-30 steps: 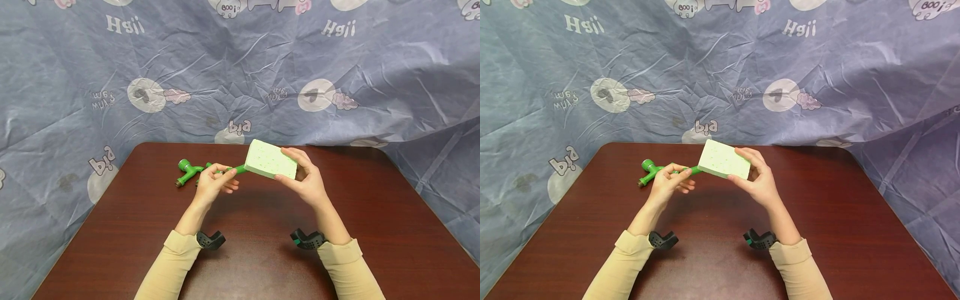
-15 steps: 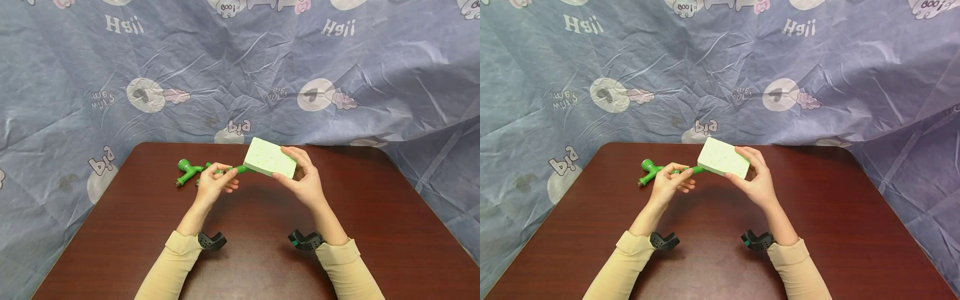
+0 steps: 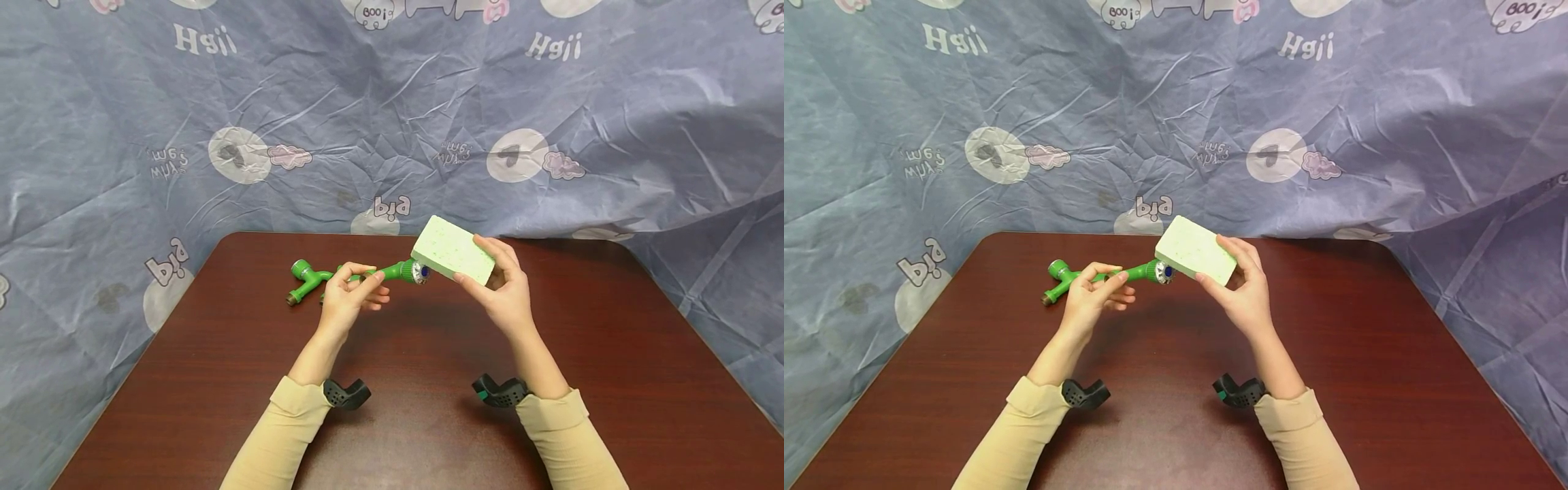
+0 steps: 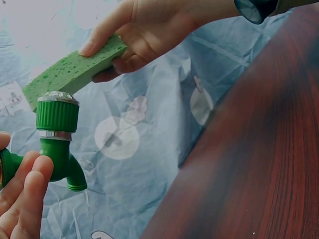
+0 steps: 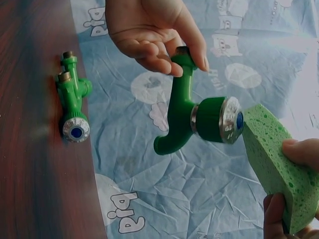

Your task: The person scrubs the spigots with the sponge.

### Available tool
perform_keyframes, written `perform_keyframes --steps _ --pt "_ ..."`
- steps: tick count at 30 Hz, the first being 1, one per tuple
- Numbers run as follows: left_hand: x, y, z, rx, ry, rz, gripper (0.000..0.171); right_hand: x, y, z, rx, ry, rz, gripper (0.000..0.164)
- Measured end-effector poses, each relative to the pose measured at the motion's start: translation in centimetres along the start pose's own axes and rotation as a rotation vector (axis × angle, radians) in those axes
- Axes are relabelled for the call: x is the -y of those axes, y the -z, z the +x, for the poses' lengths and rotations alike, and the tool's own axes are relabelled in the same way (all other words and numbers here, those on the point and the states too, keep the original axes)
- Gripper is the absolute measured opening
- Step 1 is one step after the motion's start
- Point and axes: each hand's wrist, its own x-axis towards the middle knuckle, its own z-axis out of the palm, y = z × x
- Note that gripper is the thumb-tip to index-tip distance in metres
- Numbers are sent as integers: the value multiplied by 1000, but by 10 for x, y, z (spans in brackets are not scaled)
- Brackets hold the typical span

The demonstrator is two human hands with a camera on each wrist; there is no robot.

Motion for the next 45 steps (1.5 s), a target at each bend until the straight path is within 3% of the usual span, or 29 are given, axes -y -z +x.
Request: perform_keyframes --steps 8,15,20,26,31,34,39,45 --pt "-1 1 1 -34 -28 -6 17 -1 7 3 -66 -62 -60 63" --pt "-1 3 2 -84 -55 -65 15 -2 10 3 21 -129 -124 61" --pt "-3 4 2 -90 -32 -76 16 5 5 2 91 -161 -151 61" --pt "-3 6 2 -54 35 -84 30 24 -2 1 76 -169 -182 58" --pt "-2 7 3 -30 51 -76 38 10 4 2 58 -176 -167 59" --pt "0 8 3 -40 0 -10 36 8 5 2 55 -175 -163 59" --pt "2 7 4 -98 -110 142 35 28 -2 1 54 -187 -172 57" --pt "2 3 3 -140 -223 141 30 23 -2 1 67 -173 -174 58"
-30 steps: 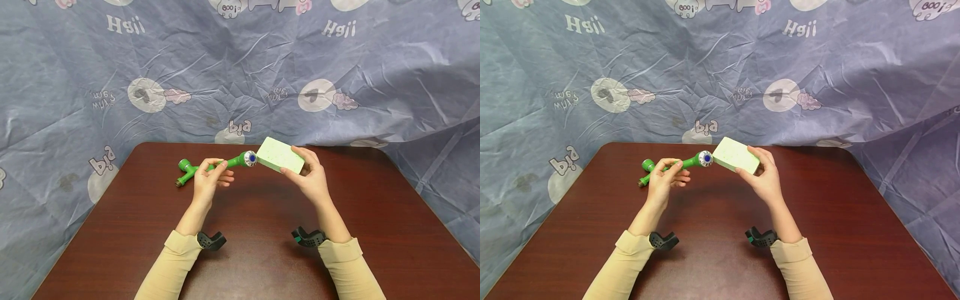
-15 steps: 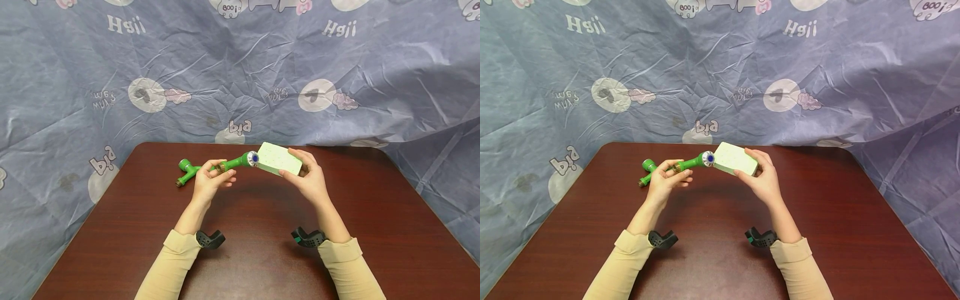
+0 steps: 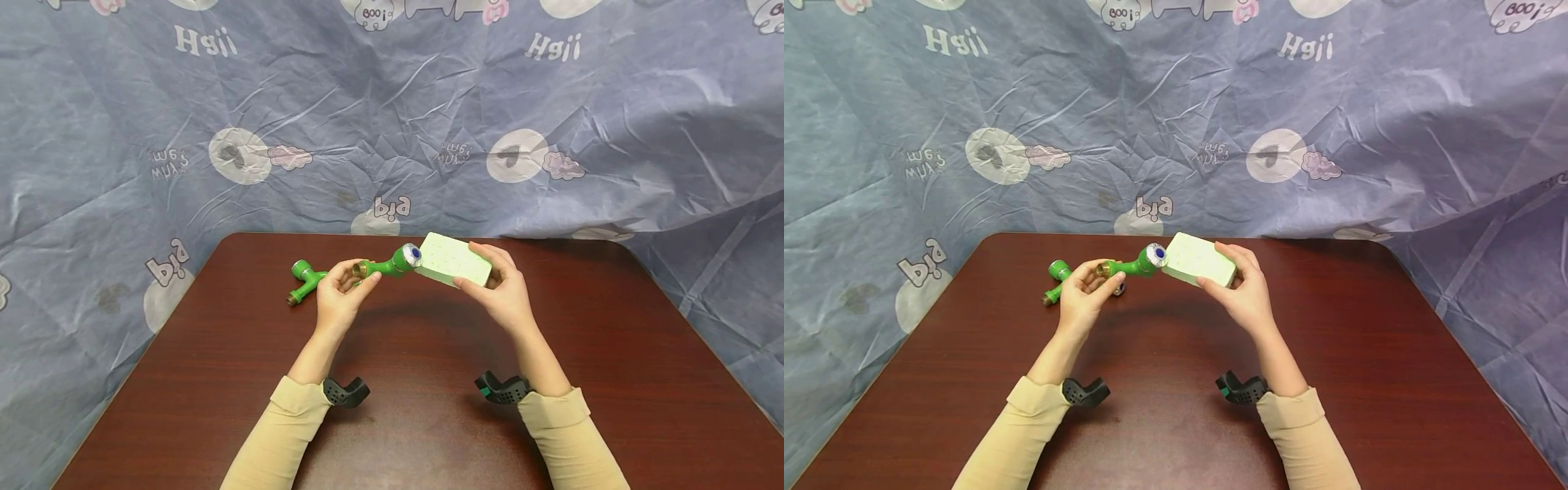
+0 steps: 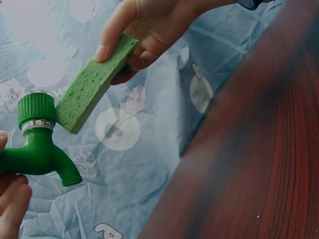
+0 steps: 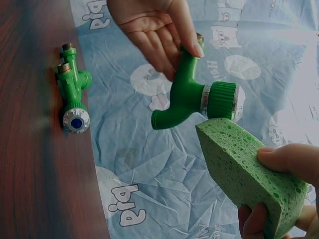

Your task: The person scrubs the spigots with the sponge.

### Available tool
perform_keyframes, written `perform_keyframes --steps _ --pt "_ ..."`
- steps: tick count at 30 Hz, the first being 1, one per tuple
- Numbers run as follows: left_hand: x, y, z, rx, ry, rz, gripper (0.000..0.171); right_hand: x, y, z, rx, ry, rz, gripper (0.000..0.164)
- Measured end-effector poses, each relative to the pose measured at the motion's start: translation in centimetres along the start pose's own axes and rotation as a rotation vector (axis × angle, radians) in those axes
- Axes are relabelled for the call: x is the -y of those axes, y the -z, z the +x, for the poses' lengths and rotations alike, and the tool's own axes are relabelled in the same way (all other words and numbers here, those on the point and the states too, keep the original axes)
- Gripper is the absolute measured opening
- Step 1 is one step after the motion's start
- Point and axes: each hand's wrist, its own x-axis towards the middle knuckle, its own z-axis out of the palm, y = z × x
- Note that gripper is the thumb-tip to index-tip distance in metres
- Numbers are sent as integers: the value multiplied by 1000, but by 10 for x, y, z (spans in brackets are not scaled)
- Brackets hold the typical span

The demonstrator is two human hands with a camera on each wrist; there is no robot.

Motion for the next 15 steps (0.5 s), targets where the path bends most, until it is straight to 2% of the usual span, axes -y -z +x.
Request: perform_keyframes --steps 7,10,15 --pt "-22 -5 -3 -102 -16 -43 20 -22 4 5 -15 -17 28 60" --pt "-26 -5 -3 -112 -17 -46 19 -24 5 6 -45 3 65 60" --pt "-27 -6 -5 -88 -15 -46 23 -21 -1 3 -85 86 172 61"
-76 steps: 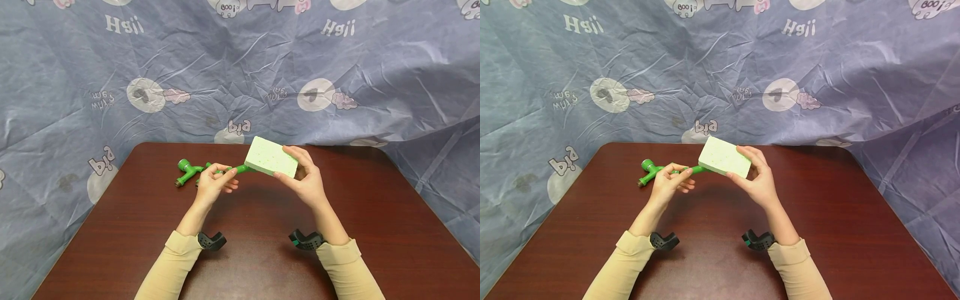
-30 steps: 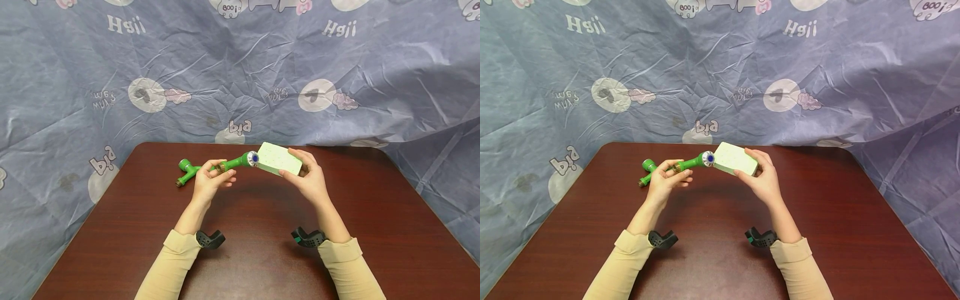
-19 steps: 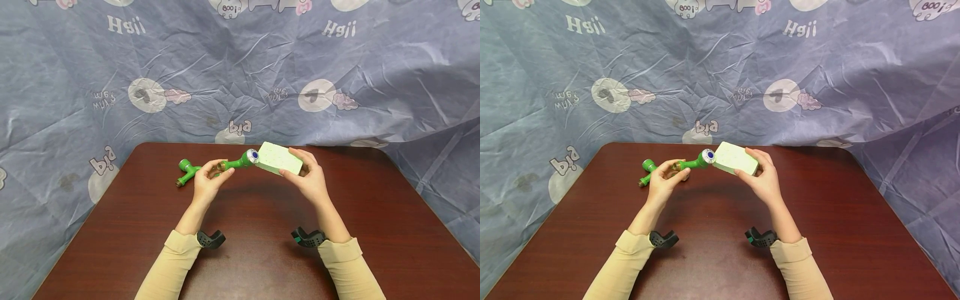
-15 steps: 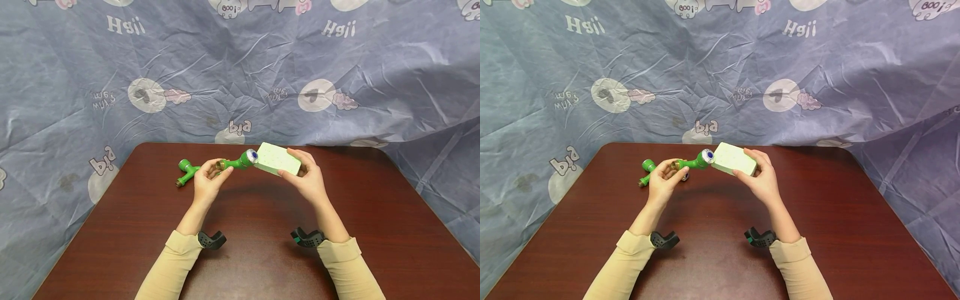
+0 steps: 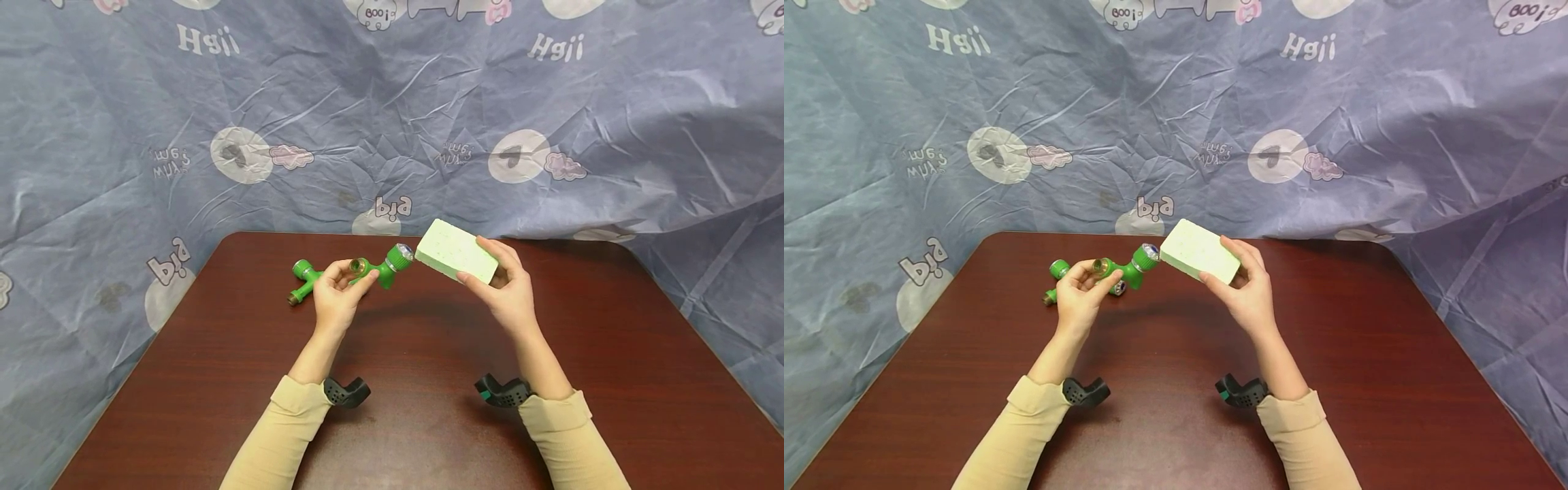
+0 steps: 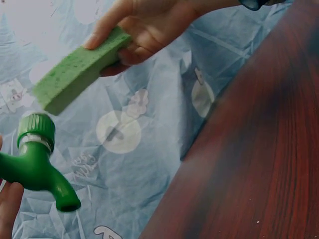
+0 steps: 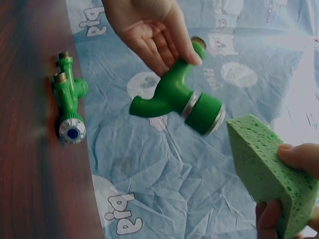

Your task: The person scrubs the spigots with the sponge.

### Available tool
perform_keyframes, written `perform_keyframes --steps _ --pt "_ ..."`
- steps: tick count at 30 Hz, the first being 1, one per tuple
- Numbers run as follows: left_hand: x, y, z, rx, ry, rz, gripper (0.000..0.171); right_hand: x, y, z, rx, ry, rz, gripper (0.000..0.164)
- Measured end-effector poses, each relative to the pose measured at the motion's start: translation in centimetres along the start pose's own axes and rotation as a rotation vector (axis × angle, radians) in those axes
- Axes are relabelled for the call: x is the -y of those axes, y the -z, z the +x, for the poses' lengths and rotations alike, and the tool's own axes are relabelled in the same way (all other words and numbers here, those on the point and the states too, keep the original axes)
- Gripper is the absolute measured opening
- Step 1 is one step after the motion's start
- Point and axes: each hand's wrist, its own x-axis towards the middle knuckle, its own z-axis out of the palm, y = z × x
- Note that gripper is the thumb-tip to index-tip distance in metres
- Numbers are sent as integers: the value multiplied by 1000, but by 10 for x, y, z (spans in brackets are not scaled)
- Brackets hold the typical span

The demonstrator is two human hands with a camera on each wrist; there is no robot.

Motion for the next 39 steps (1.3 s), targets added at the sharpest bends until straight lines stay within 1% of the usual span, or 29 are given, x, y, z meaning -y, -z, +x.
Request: perform_keyframes --steps 3,8,11,16,20,24,27,29,31,33,35,37,39 --pt "1 -2 -2 20 -6 12 26 3 -8 -4 5 65 8 64" --pt "4 -4 -5 55 -13 20 26 14 -25 -13 46 160 -80 65" --pt "3 -5 -7 65 -13 29 25 21 -34 -18 63 196 -141 64" --pt "2 -9 -10 79 -6 59 26 24 -45 -26 92 224 -250 63" --pt "1 -11 -11 77 2 84 25 25 -48 -28 84 242 -296 63" --pt "0 -12 -12 69 13 87 26 25 -46 -26 40 256 -307 62" --pt "-1 -12 -12 71 17 96 26 24 -43 -24 -30 266 -305 61" --pt "-1 -12 -12 72 18 99 26 23 -41 -22 -78 266 -284 60" --pt "-2 -12 -12 71 20 96 26 23 -40 -21 -96 263 -252 61" --pt "-2 -11 -12 69 24 90 26 23 -40 -22 -74 257 -228 61" --pt "6 -10 -10 70 17 68 27 23 -42 -23 -26 247 -228 62" --pt "14 -9 -9 78 11 56 27 24 -45 -25 17 245 -252 63" --pt "23 -8 -7 82 3 42 28 23 -47 -26 38 241 -268 63"
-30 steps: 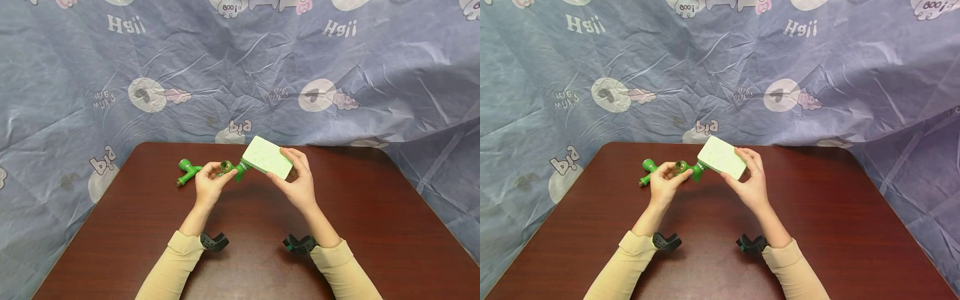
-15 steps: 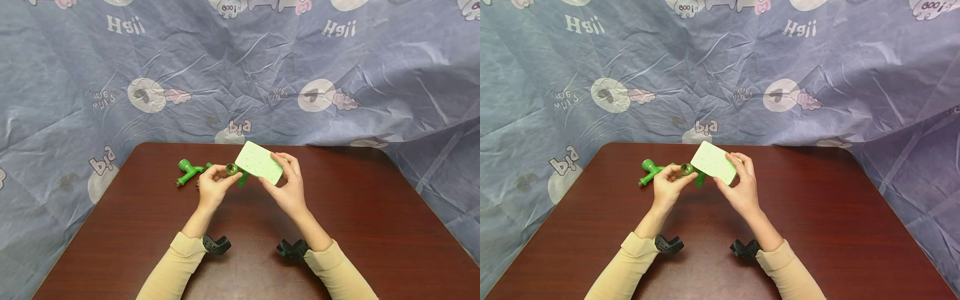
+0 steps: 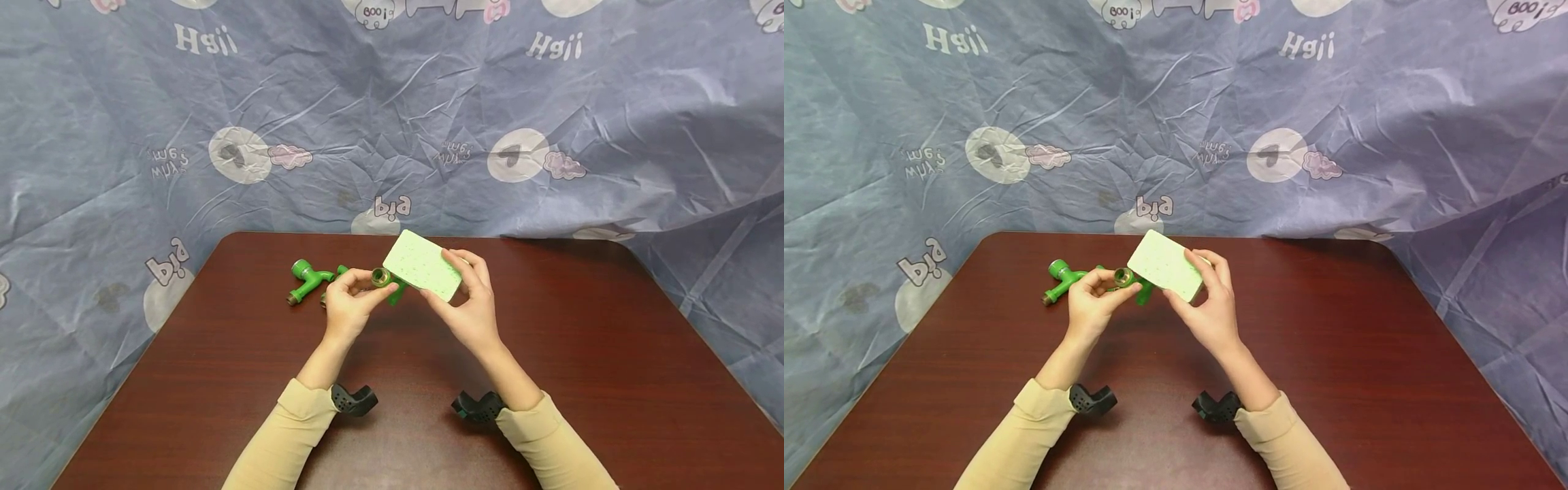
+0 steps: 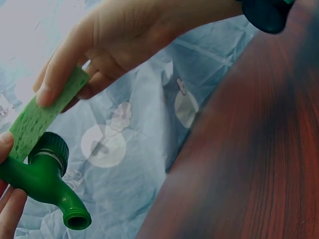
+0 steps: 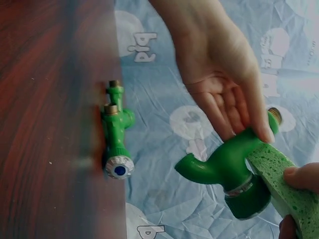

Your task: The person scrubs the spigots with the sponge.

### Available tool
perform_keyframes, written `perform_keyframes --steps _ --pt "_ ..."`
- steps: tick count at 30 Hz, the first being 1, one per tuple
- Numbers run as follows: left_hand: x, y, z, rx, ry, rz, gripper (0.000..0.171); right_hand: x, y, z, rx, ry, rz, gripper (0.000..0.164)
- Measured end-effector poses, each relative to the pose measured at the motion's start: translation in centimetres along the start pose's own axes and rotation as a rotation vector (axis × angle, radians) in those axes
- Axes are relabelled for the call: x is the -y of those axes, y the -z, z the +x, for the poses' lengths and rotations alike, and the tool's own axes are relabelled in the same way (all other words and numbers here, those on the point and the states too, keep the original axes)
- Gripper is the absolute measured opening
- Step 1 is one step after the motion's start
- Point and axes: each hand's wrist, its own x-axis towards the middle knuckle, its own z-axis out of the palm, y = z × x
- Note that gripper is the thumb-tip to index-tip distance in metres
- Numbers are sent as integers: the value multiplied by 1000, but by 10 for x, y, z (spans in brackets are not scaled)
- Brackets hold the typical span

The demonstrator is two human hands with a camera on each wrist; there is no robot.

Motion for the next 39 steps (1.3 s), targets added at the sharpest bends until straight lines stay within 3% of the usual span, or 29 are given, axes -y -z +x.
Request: perform_keyframes --steps 4,10,16,22,28,35,39 --pt "5 0 0 0 -7 -13 28 -10 -2 -2 1 -54 61 64" --pt "4 1 2 -15 38 -55 28 -30 0 -3 16 -148 165 66" --pt "3 2 4 -28 48 -56 26 -14 5 1 68 -132 187 63" --pt "4 5 5 -61 66 -88 23 2 13 6 130 -125 102 58" --pt "7 6 4 -49 83 -130 23 4 19 10 176 -49 17 58" --pt "7 4 2 -53 139 -143 21 4 18 10 101 95 -141 58" --pt "7 3 4 -63 142 -202 22 -7 18 8 89 147 -121 60"
